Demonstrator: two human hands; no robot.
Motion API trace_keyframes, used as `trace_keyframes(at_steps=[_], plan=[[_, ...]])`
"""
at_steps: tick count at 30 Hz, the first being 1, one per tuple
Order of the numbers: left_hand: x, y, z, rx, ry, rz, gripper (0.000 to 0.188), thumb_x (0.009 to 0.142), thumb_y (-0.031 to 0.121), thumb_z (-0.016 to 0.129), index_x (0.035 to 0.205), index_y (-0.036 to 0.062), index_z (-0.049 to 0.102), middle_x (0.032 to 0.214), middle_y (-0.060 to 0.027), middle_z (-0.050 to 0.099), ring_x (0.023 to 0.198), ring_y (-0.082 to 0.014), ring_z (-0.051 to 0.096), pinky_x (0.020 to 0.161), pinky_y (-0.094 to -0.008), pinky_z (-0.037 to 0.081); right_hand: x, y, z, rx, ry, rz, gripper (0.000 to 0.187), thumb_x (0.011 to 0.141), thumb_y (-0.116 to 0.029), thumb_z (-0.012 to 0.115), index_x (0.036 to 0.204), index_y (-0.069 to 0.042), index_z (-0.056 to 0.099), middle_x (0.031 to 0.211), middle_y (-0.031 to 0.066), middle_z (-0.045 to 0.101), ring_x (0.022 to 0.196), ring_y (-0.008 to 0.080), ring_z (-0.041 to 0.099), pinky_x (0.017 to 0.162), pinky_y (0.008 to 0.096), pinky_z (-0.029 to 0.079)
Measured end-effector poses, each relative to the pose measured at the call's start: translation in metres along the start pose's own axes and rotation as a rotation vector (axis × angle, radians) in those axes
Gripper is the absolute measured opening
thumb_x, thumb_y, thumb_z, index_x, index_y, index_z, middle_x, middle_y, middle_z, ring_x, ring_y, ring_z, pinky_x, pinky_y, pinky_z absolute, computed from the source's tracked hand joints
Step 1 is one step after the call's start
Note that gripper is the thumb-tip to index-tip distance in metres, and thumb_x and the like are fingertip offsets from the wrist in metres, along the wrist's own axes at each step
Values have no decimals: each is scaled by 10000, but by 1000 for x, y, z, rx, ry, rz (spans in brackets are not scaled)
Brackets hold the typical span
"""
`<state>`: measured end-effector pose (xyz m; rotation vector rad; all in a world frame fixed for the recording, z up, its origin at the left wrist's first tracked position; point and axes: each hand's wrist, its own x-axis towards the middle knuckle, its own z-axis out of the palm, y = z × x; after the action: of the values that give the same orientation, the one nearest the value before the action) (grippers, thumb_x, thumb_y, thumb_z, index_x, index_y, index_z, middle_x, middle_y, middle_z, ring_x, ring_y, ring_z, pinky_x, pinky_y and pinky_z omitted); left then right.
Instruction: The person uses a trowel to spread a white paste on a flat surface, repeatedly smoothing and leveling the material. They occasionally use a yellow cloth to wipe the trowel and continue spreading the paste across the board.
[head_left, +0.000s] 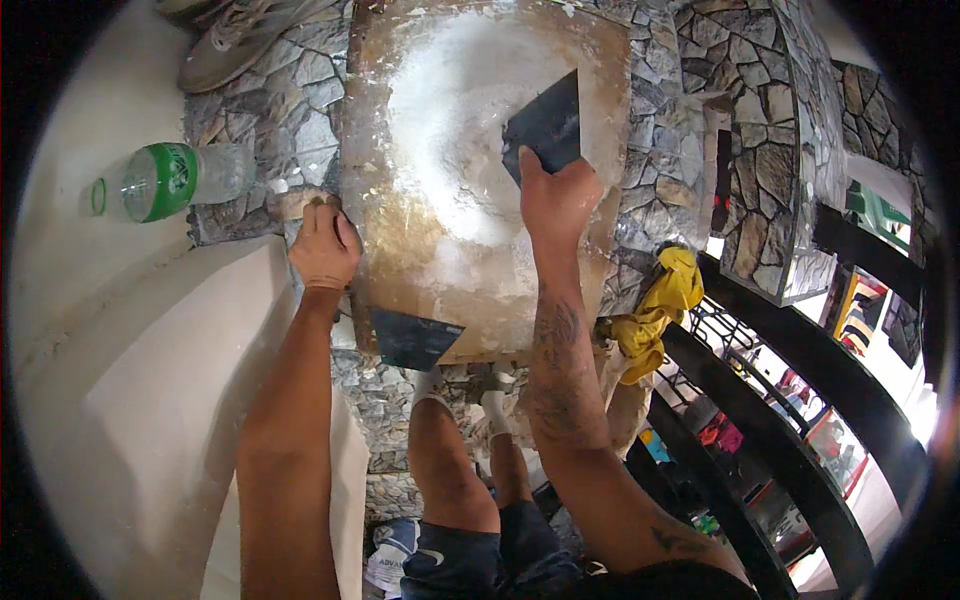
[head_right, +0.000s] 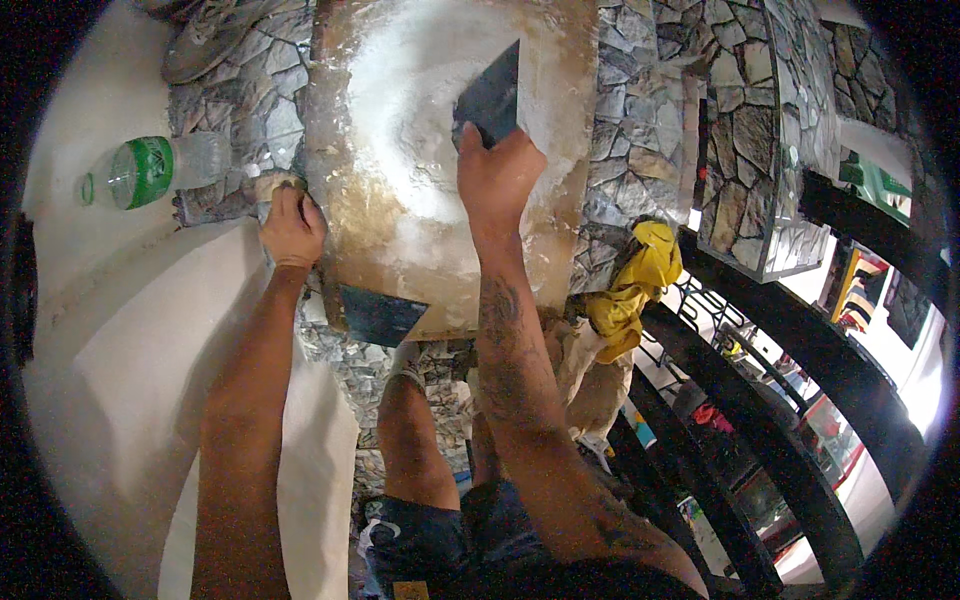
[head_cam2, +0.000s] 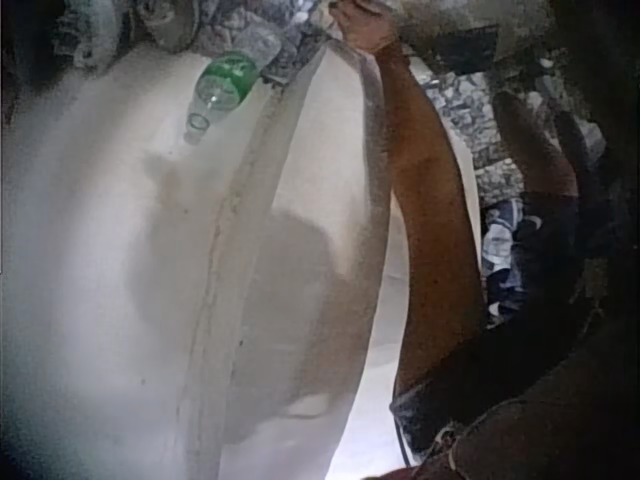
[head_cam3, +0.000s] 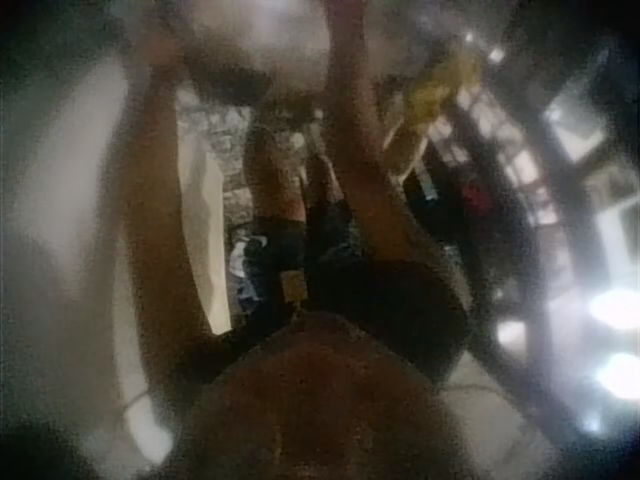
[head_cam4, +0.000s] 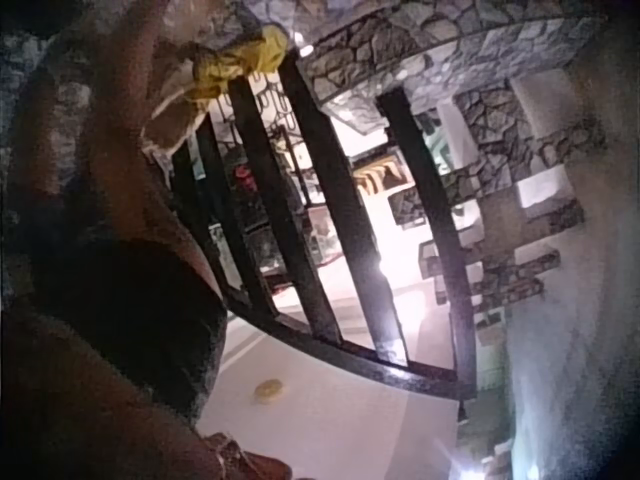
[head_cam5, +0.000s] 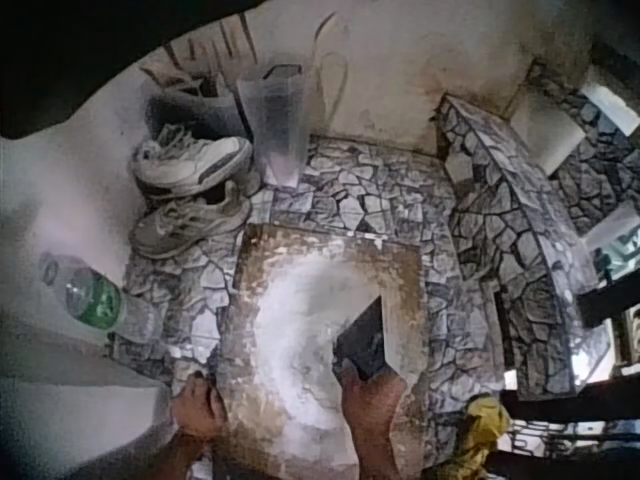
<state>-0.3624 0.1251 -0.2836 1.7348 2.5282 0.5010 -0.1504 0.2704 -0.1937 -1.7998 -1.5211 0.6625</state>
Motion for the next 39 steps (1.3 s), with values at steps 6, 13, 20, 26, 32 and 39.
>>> trace_keyframes(at_steps=[6, 13, 20, 26, 32, 39], plan=[[-1, 5, 2, -4, -37, -20, 118, 793, 207, 495, 868, 115, 502, 879, -85, 518, 689, -315, 582, 552, -418, 479, 15, 24, 31, -124, 59, -62, 347, 626, -213, 721, 650, 95, 565, 657, 258, 588, 635, 392, 608, 587, 424, 461], [1, 4, 0, -14, -6, -14, 123, 800, 215, 500, 871, 115, 502, 896, -83, 530, 713, -312, 592, 568, -419, 486, 11, 33, 4, -150, 65, -101, 354, 628, -225, 725, 710, 91, 590, 681, 250, 606, 668, 392, 620, 609, 429, 473], [-1, 0, 2, -33, -16, -14, 112, 798, 210, 506, 849, 112, 496, 876, -83, 524, 690, -313, 584, 551, -419, 475, 24, 14, 22, -152, 59, -78, 336, 644, -224, 721, 710, 86, 609, 677, 236, 617, 649, 386, 623, 612, 412, 480], [1, 1, -1, -16, 5, -9, 101, 800, 197, 498, 846, 107, 496, 865, -88, 519, 683, -316, 580, 550, -418, 475, 21, 37, -8, -124, -63, -43, 275, 664, -202, 719, 702, 55, 630, 640, 195, 625, 589, 329, 630, 573, 370, 478], [0, 2, -3, -32, -26, -30, 106, 803, 194, 495, 865, 109, 502, 946, -97, 544, 729, -315, 591, 580, -413, 486, 47, 33, -47, -243, -165, -367, 133, 698, -152, 726, 778, -65, 665, 709, 127, 635, 597, 287, 615, 548, 339, 478], [0, 4, 1, -17, -38, -30, 112, 799, 195, 498, 875, 113, 501, 925, -91, 539, 740, -314, 591, 595, -418, 485, 56, 68, -26, -191, -310, -625, 238, 658, -31, 667, 881, -113, 688, 819, 58, 642, 740, 244, 625, 613, 324, 490]])
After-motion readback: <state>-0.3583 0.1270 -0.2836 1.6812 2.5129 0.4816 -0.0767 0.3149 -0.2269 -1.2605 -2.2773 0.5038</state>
